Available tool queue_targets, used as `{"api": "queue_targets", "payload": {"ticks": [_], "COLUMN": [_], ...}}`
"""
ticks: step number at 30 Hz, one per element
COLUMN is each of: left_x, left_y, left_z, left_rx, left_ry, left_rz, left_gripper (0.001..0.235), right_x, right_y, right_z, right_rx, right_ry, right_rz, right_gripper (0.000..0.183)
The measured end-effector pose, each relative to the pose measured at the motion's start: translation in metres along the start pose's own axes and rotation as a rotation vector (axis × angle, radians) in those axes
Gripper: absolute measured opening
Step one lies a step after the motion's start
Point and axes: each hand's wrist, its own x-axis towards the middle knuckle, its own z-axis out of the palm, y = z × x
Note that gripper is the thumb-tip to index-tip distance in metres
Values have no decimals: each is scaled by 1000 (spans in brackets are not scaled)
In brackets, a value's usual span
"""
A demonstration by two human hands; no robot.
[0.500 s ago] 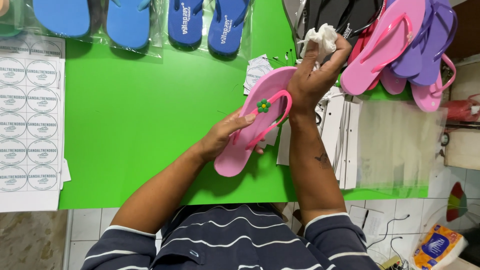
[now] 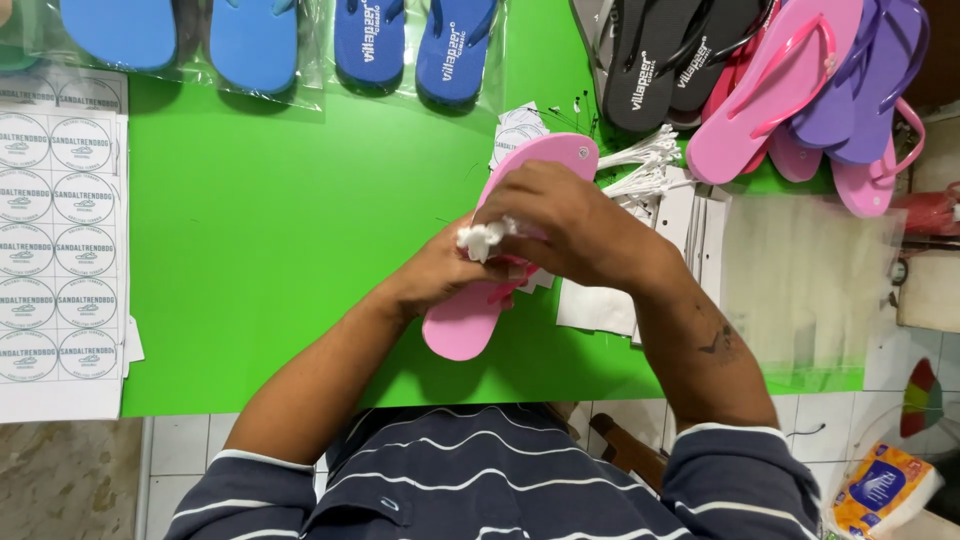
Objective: The person cleans a pair of pink sandals with a white cloth, places them together into a plastic bag, and attaches a cardboard label to the bag using a stapler.
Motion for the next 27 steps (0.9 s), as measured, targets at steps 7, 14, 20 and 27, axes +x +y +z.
{"api": "queue_targets", "payload": {"ticks": [7, 14, 20, 27], "left_x": [2, -4, -6, 5], "left_y": [-19, -5, 4, -9], "left_z": [-1, -1, 5, -2], "left_rx": [-76, 13, -11, -183], "left_ry": [-3, -8, 5, 92], "left_rz": [102, 88, 88, 247], "left_gripper": [53, 49, 48, 44], "right_x": [-6, -26, -70, -72], "right_y": [1, 38, 81, 32], "right_z": [-10, -35, -38, -6], "right_rx": [-135, -245, -283, 272], "right_ry": [-39, 120, 269, 727], "right_rz": [69, 162, 277, 448], "right_gripper": [19, 18, 20, 29]}}
